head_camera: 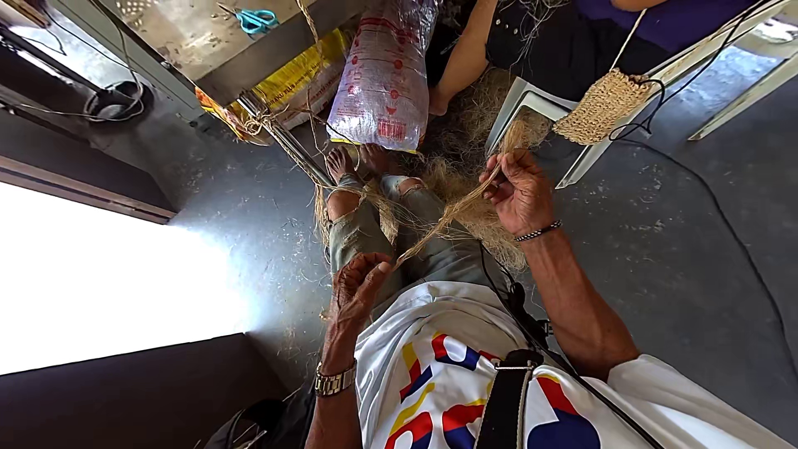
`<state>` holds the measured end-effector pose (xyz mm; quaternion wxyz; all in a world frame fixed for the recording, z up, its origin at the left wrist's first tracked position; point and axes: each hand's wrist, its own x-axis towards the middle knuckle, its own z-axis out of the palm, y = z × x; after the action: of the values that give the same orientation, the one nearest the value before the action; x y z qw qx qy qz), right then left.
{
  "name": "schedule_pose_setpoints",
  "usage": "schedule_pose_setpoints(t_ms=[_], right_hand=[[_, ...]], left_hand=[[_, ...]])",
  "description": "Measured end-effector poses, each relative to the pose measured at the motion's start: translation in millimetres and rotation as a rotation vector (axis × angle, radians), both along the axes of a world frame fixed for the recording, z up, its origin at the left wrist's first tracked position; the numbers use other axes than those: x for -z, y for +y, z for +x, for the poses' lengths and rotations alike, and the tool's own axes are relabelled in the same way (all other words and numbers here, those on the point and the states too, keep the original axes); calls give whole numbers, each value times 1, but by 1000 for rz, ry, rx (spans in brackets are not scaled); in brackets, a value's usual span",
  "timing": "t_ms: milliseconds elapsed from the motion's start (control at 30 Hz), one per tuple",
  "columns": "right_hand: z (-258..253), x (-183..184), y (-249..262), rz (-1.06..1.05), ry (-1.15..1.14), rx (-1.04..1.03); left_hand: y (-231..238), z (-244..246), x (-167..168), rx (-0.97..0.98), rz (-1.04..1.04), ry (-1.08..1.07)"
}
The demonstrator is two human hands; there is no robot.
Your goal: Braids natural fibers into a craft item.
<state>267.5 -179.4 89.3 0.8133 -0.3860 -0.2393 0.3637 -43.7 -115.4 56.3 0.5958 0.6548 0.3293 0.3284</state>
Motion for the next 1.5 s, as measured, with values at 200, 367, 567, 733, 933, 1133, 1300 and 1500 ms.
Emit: schedule_pose_setpoints(t_ms=[200, 367, 567, 733, 933, 1133, 1300, 1500], right_hand=[[-27, -8, -1, 51, -212, -109], [-40, -8, 3, 79, -376, -103], [-46, -5, 4, 94, -610, -31], [-54, -6, 3, 72, -743, 16], [-51, -4, 5, 102, -596, -22], [-58, -9, 3, 93, -684, -50], [-68, -10, 2, 140, -863, -86], [-71, -7, 4, 147, -904, -144]], left_hand=[[8, -23, -2, 141, 126, 235], [12, -27, -1, 144, 184, 322], [11, -13, -7, -129, 413, 295], [7, -5, -34, -297, 651, 406], [8, -24, -56, -386, 724, 405], [6, 14, -73, -218, 505, 129], [4, 66, -74, -145, 443, 38], [6, 81, -65, -174, 432, -152]])
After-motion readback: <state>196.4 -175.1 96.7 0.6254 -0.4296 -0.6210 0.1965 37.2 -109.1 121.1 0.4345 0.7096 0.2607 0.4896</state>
